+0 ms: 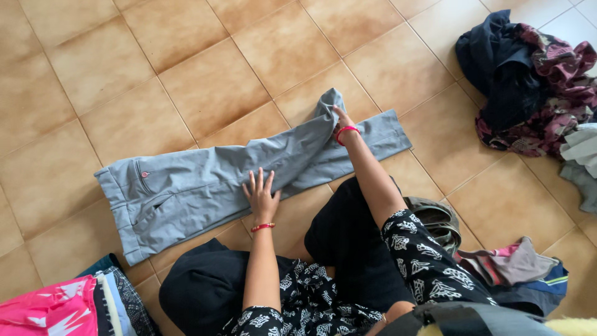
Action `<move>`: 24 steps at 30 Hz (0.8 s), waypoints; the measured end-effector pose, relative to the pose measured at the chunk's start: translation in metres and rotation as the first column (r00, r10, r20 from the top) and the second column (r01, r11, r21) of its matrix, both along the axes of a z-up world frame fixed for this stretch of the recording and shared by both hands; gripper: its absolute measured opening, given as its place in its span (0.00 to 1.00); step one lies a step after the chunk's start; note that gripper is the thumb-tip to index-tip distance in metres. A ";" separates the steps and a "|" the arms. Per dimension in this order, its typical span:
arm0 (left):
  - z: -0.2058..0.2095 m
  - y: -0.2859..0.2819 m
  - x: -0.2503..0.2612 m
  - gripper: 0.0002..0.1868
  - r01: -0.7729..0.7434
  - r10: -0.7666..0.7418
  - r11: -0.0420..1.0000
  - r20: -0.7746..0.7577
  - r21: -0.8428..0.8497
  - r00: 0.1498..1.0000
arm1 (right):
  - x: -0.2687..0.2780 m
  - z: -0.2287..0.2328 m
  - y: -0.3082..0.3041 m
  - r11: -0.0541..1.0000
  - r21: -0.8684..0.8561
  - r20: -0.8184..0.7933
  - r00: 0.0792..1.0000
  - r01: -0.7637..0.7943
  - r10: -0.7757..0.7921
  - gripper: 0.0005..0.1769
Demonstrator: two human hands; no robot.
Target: The person folds a pink dress and a pair of gray pants by hand while sitting on a tiled floor.
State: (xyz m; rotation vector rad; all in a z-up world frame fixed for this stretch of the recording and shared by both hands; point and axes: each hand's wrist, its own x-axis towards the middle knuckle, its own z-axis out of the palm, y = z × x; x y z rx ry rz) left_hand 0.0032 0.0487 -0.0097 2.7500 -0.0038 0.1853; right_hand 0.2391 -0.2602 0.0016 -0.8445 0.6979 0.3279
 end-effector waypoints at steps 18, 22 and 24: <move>0.042 0.005 0.002 0.22 0.127 -0.037 0.965 0.359 -0.230 0.932 | -0.019 0.028 -0.127 0.792 0.396 0.192 0.802 0.464 -0.566 0.10; 0.028 0.001 -0.001 0.20 0.140 -0.060 0.965 0.332 -0.223 0.941 | -0.036 0.035 -0.142 0.841 0.330 0.146 0.857 0.428 -0.493 0.07; 0.029 0.001 -0.005 0.19 0.138 -0.053 0.967 0.363 -0.213 0.930 | -0.048 0.043 -0.146 0.782 0.482 0.245 0.797 0.394 -0.552 0.04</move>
